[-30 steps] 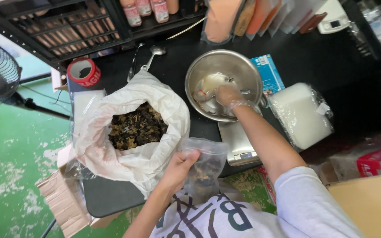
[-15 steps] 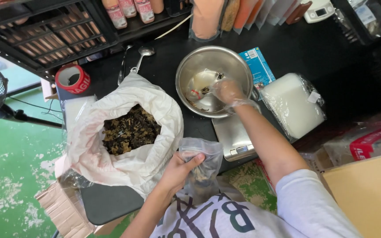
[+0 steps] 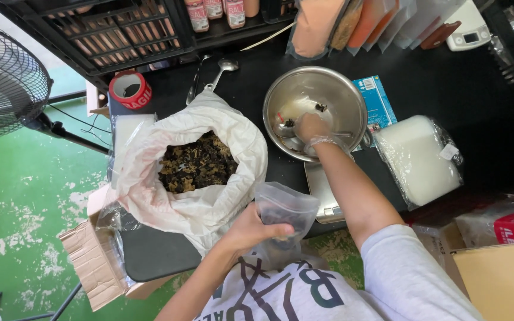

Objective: The person puts dried organic material from a large white sack into a smaller clear plastic bag by hand, then weighs the small bag on a digital scale to check the amount.

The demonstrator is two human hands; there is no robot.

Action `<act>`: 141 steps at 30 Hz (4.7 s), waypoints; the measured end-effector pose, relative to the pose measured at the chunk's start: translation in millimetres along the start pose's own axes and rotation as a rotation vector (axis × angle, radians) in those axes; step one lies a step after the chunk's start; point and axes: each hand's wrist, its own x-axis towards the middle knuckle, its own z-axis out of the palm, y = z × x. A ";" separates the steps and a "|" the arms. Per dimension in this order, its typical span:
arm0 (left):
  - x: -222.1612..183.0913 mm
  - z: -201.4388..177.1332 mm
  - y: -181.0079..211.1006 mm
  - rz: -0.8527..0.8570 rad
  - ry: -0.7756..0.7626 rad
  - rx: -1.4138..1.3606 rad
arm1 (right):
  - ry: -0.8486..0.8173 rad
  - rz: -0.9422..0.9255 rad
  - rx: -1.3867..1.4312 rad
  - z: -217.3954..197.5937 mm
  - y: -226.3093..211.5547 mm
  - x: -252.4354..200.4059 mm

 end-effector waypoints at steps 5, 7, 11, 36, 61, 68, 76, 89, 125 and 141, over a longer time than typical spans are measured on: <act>8.2 -0.8 -0.2 0.014 0.021 0.023 | 0.008 0.032 0.101 -5.3 -4.4 -8.3; 7.1 3.9 5.3 0.009 0.020 0.030 | 0.010 0.045 0.178 -23.9 -18.6 -32.6; 9.6 5.9 2.6 -0.024 0.066 0.029 | -0.015 -0.014 0.131 -46.9 -43.1 -53.7; 8.5 17.3 34.2 -0.153 0.296 0.279 | -0.490 -0.720 0.035 -183.9 -84.1 -205.9; -30.8 12.9 26.5 -0.015 0.054 0.244 | -0.555 -0.542 0.090 -152.1 -81.2 -267.7; -33.9 12.9 13.9 0.231 0.014 0.276 | -0.641 -0.623 0.157 -140.9 -55.7 -262.4; -26.4 6.9 5.5 0.258 -0.005 0.232 | -0.449 -0.518 0.178 -119.4 -65.2 -265.2; -9.9 0.3 0.0 0.071 -0.024 0.162 | -0.259 -0.551 0.161 -168.3 -92.7 -242.1; 15.4 19.1 5.6 -0.114 0.040 0.217 | -0.472 -0.779 0.310 -177.3 -30.9 -213.2; -9.5 36.6 -6.1 0.010 -0.127 0.233 | -0.641 -0.570 0.094 -156.3 -9.4 -274.1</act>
